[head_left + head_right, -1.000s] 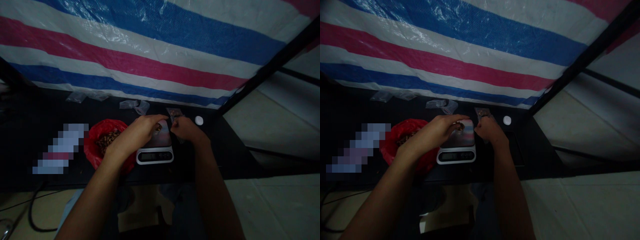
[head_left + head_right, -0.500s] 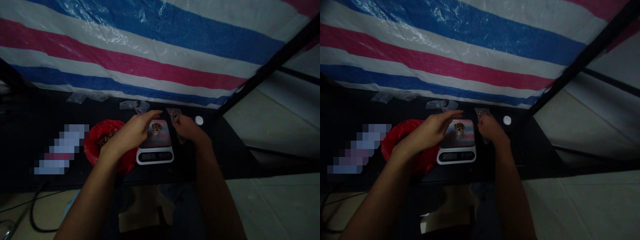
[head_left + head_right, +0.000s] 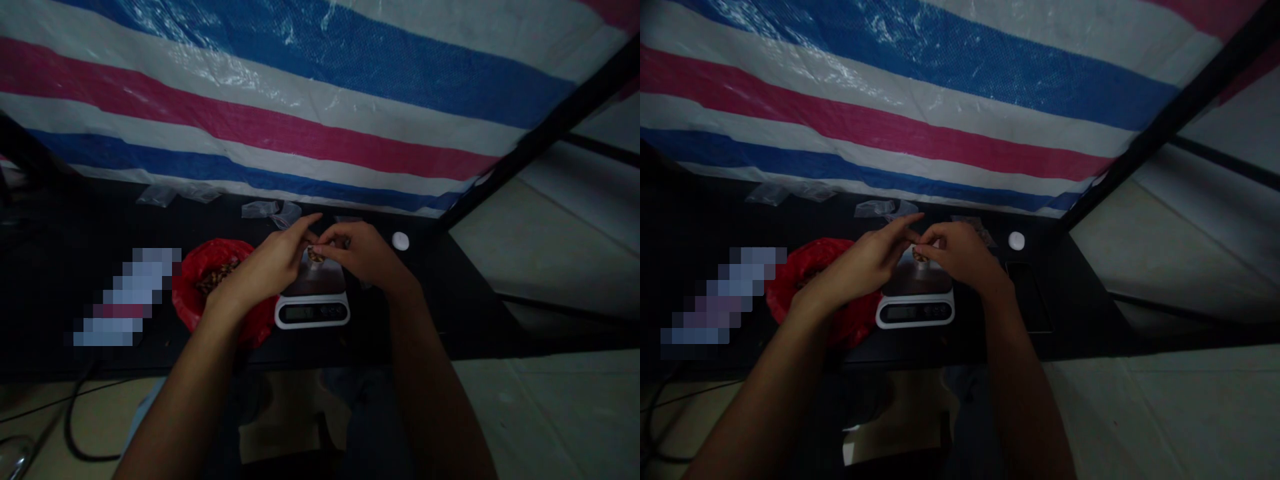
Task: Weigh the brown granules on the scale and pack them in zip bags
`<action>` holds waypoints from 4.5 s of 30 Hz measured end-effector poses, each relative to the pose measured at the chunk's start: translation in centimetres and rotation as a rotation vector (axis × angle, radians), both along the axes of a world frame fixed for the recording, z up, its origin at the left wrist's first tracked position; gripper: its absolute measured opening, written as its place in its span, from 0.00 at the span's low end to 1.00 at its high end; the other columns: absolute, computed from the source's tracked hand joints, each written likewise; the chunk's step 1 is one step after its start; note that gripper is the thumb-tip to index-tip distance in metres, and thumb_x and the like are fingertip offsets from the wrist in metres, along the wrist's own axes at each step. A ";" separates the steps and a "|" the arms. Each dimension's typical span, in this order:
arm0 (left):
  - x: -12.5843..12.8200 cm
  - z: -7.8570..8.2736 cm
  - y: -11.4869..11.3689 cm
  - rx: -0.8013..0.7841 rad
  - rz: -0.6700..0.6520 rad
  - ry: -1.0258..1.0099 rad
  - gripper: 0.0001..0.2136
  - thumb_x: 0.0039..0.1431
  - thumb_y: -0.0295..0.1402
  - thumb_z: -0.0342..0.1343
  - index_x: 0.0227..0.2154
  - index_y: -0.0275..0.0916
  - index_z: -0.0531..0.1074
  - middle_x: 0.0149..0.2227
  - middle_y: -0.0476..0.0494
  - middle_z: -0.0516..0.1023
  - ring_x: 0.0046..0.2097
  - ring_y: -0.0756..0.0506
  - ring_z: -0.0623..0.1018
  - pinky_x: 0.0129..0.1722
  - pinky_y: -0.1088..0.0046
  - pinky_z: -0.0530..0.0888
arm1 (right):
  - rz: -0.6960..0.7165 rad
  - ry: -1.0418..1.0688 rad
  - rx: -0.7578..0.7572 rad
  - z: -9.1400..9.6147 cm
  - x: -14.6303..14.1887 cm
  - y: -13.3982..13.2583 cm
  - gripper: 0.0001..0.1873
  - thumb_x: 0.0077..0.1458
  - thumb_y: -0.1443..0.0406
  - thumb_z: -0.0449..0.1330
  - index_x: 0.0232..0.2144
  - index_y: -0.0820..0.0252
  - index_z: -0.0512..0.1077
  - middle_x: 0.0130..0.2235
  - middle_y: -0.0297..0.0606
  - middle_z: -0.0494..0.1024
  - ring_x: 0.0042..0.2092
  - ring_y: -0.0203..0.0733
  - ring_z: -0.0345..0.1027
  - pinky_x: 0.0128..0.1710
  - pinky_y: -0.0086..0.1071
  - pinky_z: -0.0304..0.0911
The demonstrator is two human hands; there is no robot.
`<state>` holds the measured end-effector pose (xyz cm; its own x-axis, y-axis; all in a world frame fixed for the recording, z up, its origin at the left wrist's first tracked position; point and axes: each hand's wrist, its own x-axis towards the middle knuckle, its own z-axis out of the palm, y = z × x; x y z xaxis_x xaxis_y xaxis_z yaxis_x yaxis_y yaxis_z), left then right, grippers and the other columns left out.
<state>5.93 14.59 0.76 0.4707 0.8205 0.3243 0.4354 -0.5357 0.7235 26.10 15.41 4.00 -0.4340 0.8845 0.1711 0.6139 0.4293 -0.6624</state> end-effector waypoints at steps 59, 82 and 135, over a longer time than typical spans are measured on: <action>-4.6 0.8 0.4 0.048 0.230 0.155 0.19 0.70 0.34 0.49 0.58 0.38 0.77 0.60 0.38 0.81 0.60 0.38 0.81 0.63 0.58 0.75 | -0.091 -0.143 0.210 1.1 0.1 -2.2 0.06 0.64 0.68 0.65 0.38 0.58 0.84 0.39 0.38 0.86 0.39 0.42 0.77 0.40 0.35 0.65; -3.7 1.2 8.2 0.099 0.419 0.673 0.17 0.68 0.30 0.49 0.51 0.37 0.80 0.51 0.33 0.85 0.52 0.35 0.84 0.52 0.62 0.78 | -0.184 -0.076 0.089 1.3 2.3 -1.4 0.09 0.64 0.66 0.62 0.41 0.58 0.83 0.39 0.39 0.87 0.39 0.44 0.80 0.41 0.36 0.71; -5.5 5.5 -5.2 0.227 0.224 0.098 0.38 0.58 0.38 0.63 0.72 0.43 0.60 0.72 0.40 0.67 0.69 0.33 0.71 0.70 0.54 0.69 | 0.258 0.085 0.370 1.4 -3.5 -2.9 0.06 0.68 0.63 0.63 0.39 0.56 0.79 0.42 0.38 0.83 0.45 0.42 0.76 0.47 0.36 0.69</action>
